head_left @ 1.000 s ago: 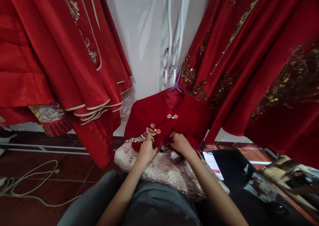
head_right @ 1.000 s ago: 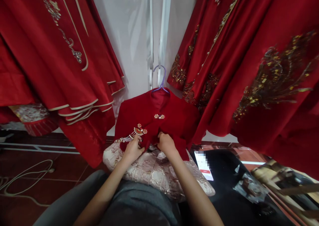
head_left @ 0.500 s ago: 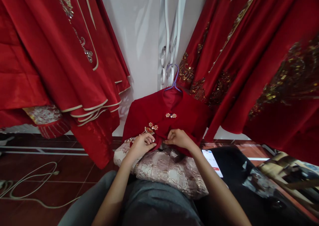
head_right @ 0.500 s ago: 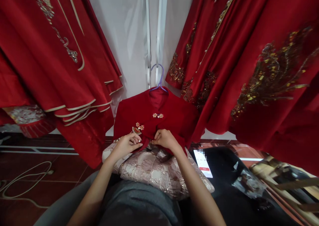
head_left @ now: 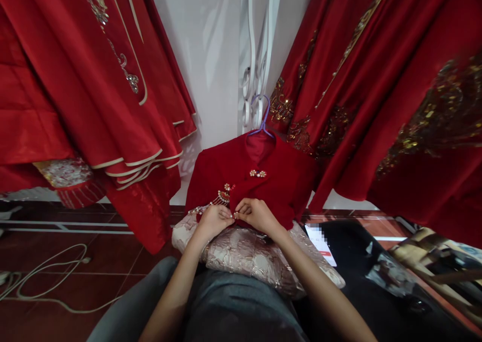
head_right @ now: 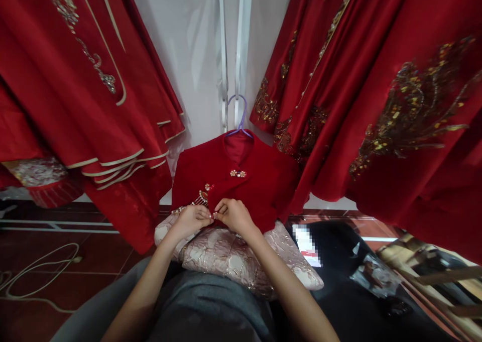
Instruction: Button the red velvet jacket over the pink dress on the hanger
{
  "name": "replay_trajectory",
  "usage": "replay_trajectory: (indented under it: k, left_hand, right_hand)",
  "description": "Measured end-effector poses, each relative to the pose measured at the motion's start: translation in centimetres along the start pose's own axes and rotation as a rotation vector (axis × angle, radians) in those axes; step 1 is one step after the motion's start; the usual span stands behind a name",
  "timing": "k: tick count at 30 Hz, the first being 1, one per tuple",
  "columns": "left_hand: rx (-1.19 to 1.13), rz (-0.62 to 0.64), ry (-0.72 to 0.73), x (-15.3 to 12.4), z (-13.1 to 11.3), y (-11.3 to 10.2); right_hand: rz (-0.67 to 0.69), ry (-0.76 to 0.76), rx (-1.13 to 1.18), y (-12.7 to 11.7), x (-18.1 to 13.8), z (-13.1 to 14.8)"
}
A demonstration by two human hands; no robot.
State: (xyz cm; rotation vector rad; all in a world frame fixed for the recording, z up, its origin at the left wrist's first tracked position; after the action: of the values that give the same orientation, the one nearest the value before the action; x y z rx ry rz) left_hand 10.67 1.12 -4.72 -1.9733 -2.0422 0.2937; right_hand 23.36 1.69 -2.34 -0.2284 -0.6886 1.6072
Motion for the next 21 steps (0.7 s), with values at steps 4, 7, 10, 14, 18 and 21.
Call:
replay_trajectory:
  k: [4, 7, 10, 14, 18, 21]
  left_hand:
    - [-0.049, 0.057, 0.018, -0.3, -0.8, 0.3]
    - [-0.076, 0.070, 0.019, -0.4, -1.2, 0.3]
    - [-0.131, 0.028, -0.043, -0.2, -0.5, 0.1]
    - [-0.198, 0.038, -0.177, -0.2, 1.5, 0.8]
    - [-0.208, 0.083, -0.183, -0.5, 1.9, 1.3]
    - [-0.205, 0.134, -0.189, -0.5, 1.8, 1.0]
  right_hand:
    - [-0.020, -0.006, -0.030, -0.2, 0.0, 0.0]
    - [-0.021, -0.009, -0.009, -0.5, 0.0, 0.2]
    - [-0.045, -0.012, -0.028, -0.6, 0.0, 0.3]
    - [-0.053, -0.019, -0.090, -0.4, -0.2, 0.6]
    - [-0.034, -0.018, -0.127, -0.3, -0.2, 0.5]
    - [0.028, -0.015, -0.157, -1.0, -0.4, 0.4]
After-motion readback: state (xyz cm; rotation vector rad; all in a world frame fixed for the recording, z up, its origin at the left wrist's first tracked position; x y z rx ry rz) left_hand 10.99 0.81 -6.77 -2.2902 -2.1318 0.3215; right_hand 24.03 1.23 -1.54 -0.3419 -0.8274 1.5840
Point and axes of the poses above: each hand's wrist, its own x-axis towards the middle knuckle, its own y-axis out of the palm, z = x × y, the point moved 10 cm from there along x, towards the middle knuckle, and after that the axes turned 11 degrees about -z, right-handed, at the moved point
